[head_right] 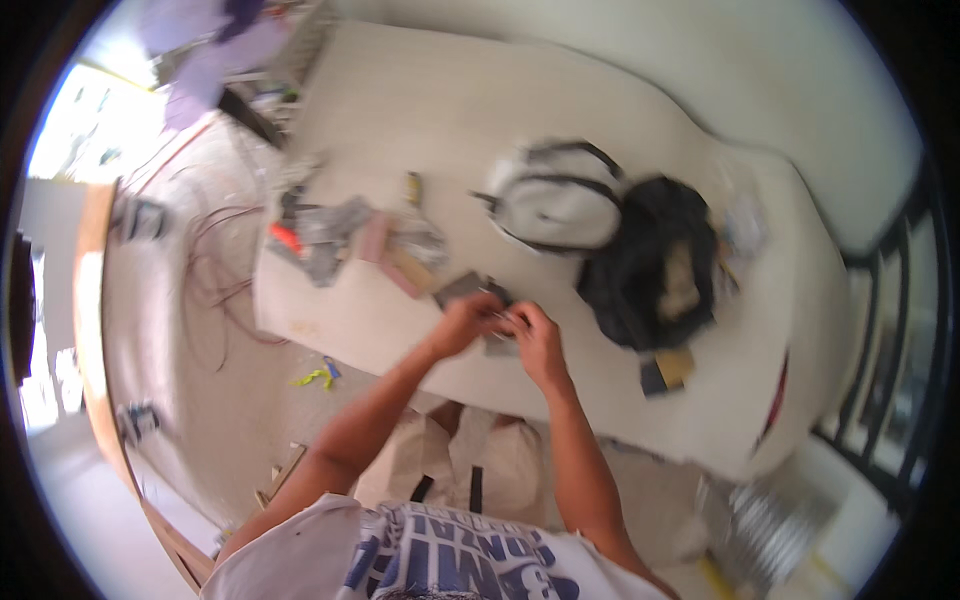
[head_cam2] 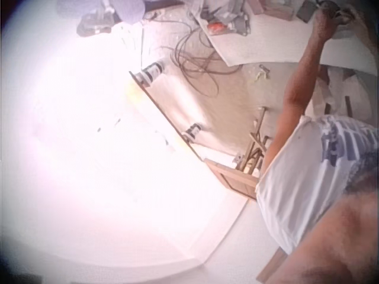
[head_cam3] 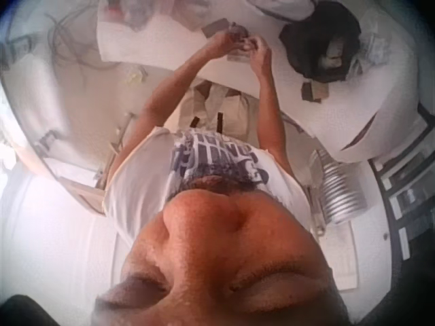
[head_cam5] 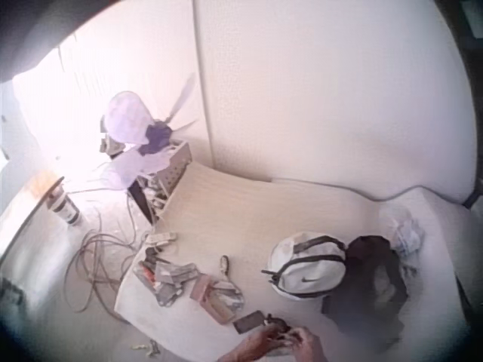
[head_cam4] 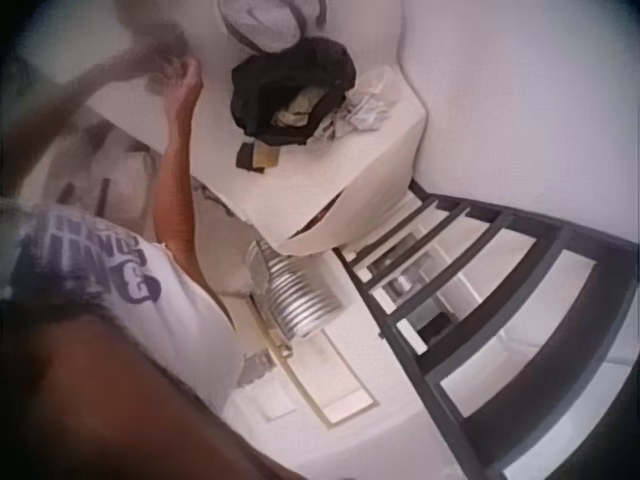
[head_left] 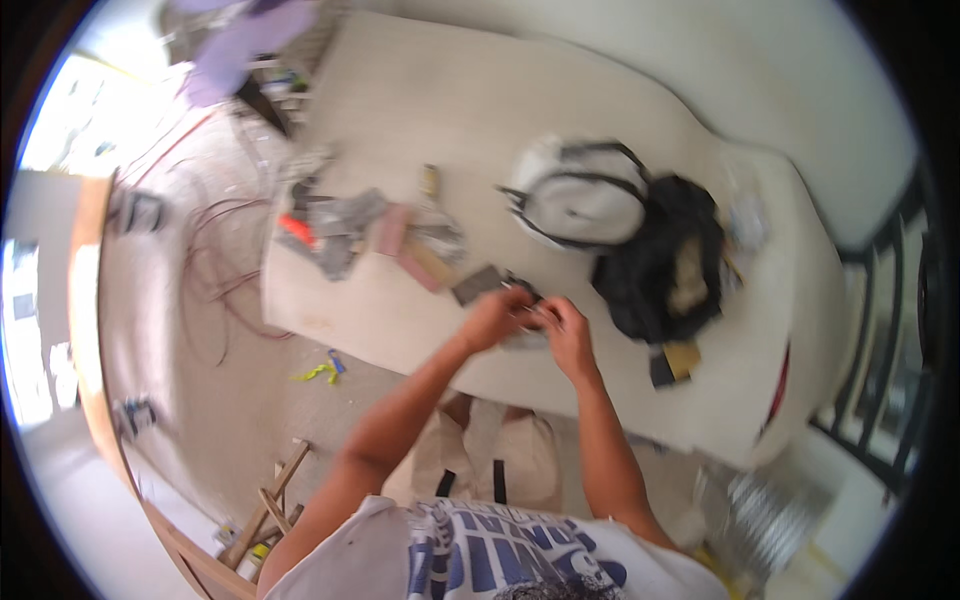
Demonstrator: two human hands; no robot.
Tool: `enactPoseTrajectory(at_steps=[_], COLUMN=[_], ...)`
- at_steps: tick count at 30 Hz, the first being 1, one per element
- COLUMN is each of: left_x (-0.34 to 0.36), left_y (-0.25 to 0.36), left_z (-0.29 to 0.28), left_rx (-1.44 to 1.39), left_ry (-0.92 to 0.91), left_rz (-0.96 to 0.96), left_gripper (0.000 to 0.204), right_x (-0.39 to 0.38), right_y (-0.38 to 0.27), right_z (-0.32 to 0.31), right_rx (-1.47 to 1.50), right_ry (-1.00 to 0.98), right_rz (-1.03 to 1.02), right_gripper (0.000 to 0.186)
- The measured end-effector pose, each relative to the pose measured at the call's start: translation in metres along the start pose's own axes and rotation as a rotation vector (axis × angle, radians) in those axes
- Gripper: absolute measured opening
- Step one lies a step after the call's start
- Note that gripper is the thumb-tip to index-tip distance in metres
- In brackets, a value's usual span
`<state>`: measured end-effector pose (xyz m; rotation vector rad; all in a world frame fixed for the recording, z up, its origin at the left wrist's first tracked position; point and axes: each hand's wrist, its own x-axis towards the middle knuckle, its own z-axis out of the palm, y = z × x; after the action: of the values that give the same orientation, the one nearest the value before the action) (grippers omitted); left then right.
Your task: The person retrieves pliers from a bag and uses them to adjust the nozzle of a spray gun. They then connect the spray gun to an air hose and proceed to spray paint a large, curved wooden panel.
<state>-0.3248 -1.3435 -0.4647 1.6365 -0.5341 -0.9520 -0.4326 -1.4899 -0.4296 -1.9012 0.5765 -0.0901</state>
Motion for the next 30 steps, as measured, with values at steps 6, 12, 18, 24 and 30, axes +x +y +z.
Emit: enactPoseTrajectory(at_steps=[6, 12, 18, 24, 30], left_x=[0.003, 0.008, 0.01, 0.024, 0.023], left_y=[0.029, 0.031, 0.035, 0.009, 0.003], left_z=[0.004, 0.018, 0.004, -0.001, -0.002], left_rx=[0.252, 0.448, 0.396, -0.23, -0.201], left_ry=[0.005, 0.144, 0.094, -0.135, -0.107], left_rz=[-0.095, 0.044, 0.129, -0.105, -0.014], left_gripper=[0.024, 0.021, 0.02, 0.019, 0.016], right_x=[0.0, -0.002, -0.018, -0.019, -0.003], right_y=[0.0, 0.009, 0.019, 0.05, 0.015], right_z=[-0.02, -0.015, -0.068, -0.068, -0.049], right_rx=[-0.065, 1.153, 1.311, 1.004, -0.309], right_ry=[0.201, 0.216, 0.33, 0.787, 0.441], right_rz=[0.047, 0.128, 0.062, 0.489, -0.292], right_gripper=[0.008, 0.016, 0.015, 0.015, 0.039])
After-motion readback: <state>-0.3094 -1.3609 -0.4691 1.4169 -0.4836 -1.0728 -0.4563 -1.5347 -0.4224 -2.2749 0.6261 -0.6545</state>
